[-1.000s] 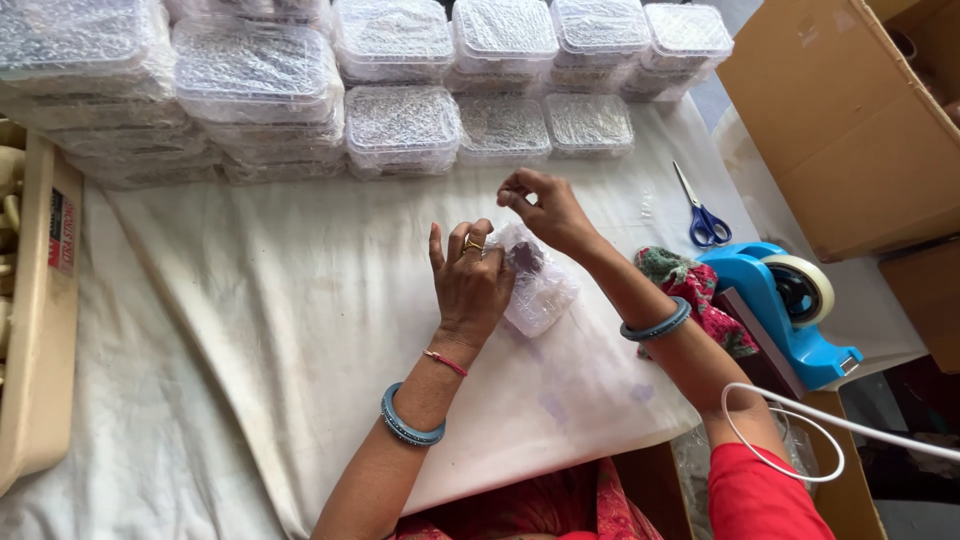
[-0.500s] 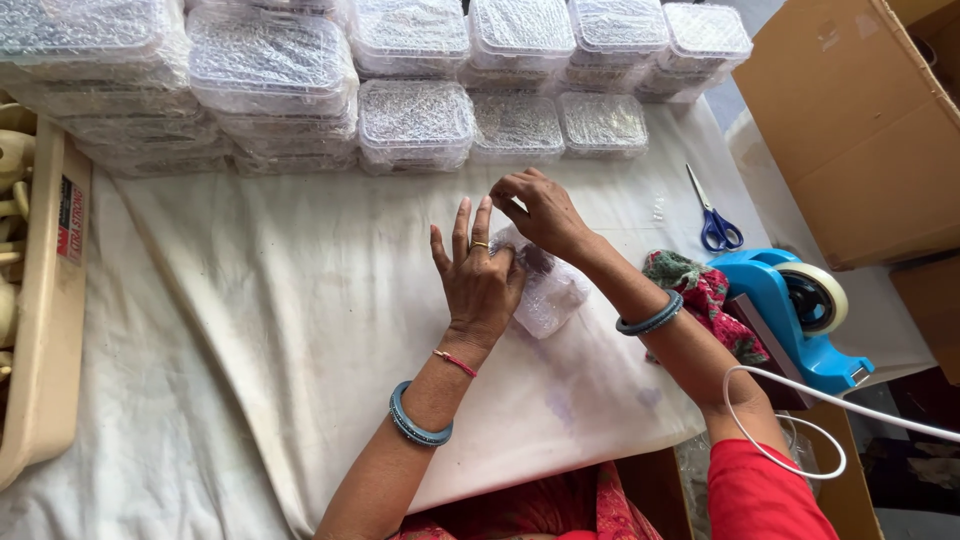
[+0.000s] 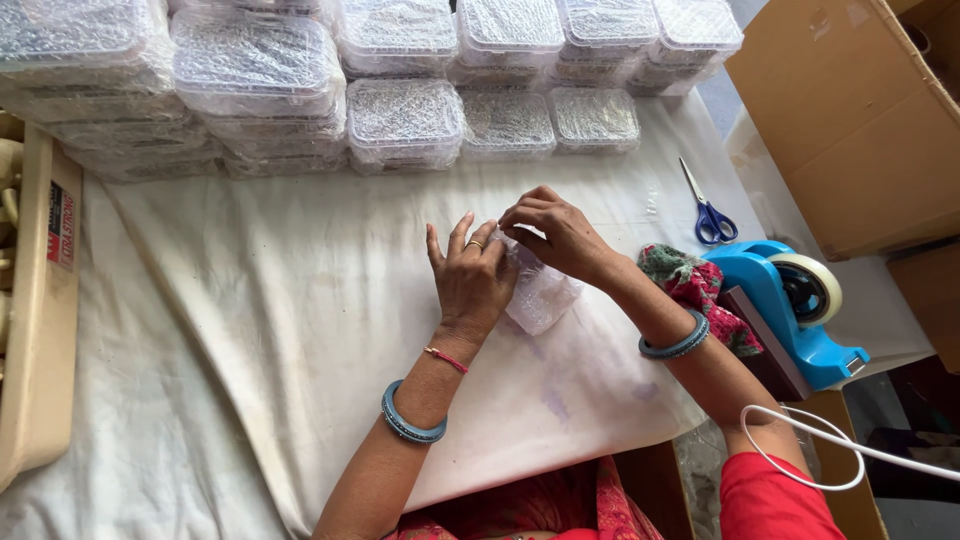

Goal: The person wraps a small plastic container in bubble wrap, secures it with tape from a dispenser, and places it on a stack of similarly wrapped containers.

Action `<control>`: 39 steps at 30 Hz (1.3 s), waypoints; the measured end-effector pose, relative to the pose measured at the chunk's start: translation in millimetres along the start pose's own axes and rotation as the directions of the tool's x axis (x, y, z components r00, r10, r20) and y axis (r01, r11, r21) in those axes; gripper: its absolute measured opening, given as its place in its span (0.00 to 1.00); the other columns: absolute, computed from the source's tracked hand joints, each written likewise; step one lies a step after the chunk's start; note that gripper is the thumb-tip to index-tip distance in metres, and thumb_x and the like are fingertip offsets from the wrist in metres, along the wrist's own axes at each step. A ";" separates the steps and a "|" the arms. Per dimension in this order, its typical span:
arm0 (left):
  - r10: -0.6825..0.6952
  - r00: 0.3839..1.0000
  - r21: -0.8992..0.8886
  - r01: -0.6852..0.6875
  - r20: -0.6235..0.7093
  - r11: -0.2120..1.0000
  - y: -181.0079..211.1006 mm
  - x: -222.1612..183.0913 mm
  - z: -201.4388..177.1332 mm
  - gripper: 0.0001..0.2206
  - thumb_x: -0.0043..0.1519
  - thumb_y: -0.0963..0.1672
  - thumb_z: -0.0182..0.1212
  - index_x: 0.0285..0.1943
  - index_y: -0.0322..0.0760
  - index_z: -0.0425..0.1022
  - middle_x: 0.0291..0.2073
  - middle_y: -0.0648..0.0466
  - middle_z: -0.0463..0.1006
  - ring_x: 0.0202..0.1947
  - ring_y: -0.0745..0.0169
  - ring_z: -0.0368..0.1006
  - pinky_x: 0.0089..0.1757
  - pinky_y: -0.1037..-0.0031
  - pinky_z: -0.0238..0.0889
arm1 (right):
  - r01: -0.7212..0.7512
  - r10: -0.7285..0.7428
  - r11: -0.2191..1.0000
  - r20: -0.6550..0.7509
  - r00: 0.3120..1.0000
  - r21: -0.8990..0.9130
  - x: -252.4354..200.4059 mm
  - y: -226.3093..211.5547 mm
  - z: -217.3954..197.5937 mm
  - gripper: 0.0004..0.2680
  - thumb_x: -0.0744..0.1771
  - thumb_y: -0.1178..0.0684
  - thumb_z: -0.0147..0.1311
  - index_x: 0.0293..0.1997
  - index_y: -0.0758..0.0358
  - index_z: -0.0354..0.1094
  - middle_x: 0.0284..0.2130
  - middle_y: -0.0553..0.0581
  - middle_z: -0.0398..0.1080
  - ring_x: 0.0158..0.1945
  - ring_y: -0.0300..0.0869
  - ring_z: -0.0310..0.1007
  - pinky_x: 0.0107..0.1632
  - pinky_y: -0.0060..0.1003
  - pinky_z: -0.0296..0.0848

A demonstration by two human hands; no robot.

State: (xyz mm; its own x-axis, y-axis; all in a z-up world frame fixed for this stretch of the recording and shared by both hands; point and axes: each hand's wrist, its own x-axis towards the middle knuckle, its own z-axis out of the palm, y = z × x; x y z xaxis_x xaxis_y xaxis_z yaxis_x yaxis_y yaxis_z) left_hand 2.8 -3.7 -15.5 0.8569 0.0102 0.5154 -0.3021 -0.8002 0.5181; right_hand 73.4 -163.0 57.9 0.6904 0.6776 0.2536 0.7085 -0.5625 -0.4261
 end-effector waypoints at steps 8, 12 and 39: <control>0.010 1.000 0.000 -0.010 -0.014 1.000 0.8 1.7 -4.8 0.05 0.58 0.45 0.66 0.36 0.40 0.81 0.53 0.52 0.80 0.67 0.50 0.64 0.68 0.35 0.33 | 0.054 -0.060 0.997 -0.114 0.992 -0.055 -17.3 0.9 5.6 0.03 0.65 0.57 0.64 0.39 0.59 0.77 0.43 0.51 0.74 0.52 0.48 0.70 0.50 0.42 0.74; 0.022 1.000 0.007 -0.021 -0.022 1.000 1.4 1.9 -6.3 0.04 0.57 0.44 0.65 0.37 0.40 0.81 0.53 0.53 0.80 0.66 0.51 0.65 0.68 0.35 0.33 | 0.028 -0.031 0.999 -0.168 0.985 -0.021 -25.3 9.2 12.5 0.04 0.64 0.57 0.65 0.39 0.58 0.77 0.41 0.52 0.72 0.51 0.47 0.69 0.50 0.41 0.74; -0.031 1.000 0.008 0.031 0.000 0.999 2.6 0.8 -4.7 0.04 0.58 0.45 0.67 0.36 0.42 0.79 0.53 0.59 0.80 0.62 0.56 0.67 0.68 0.38 0.38 | 0.017 -0.048 0.950 -0.095 0.994 -0.311 -36.3 -19.3 12.0 0.04 0.66 0.53 0.61 0.42 0.56 0.77 0.44 0.48 0.72 0.59 0.45 0.66 0.56 0.45 0.62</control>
State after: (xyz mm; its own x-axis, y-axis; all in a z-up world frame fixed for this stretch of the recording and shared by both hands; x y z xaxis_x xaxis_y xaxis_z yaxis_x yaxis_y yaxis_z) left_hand 0.7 -2.9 -10.5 0.8660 0.0346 0.4989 -0.2720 -0.8046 0.5279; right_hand 32.9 -171.1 46.5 0.6660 0.6561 0.3550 0.7302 -0.6706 -0.1304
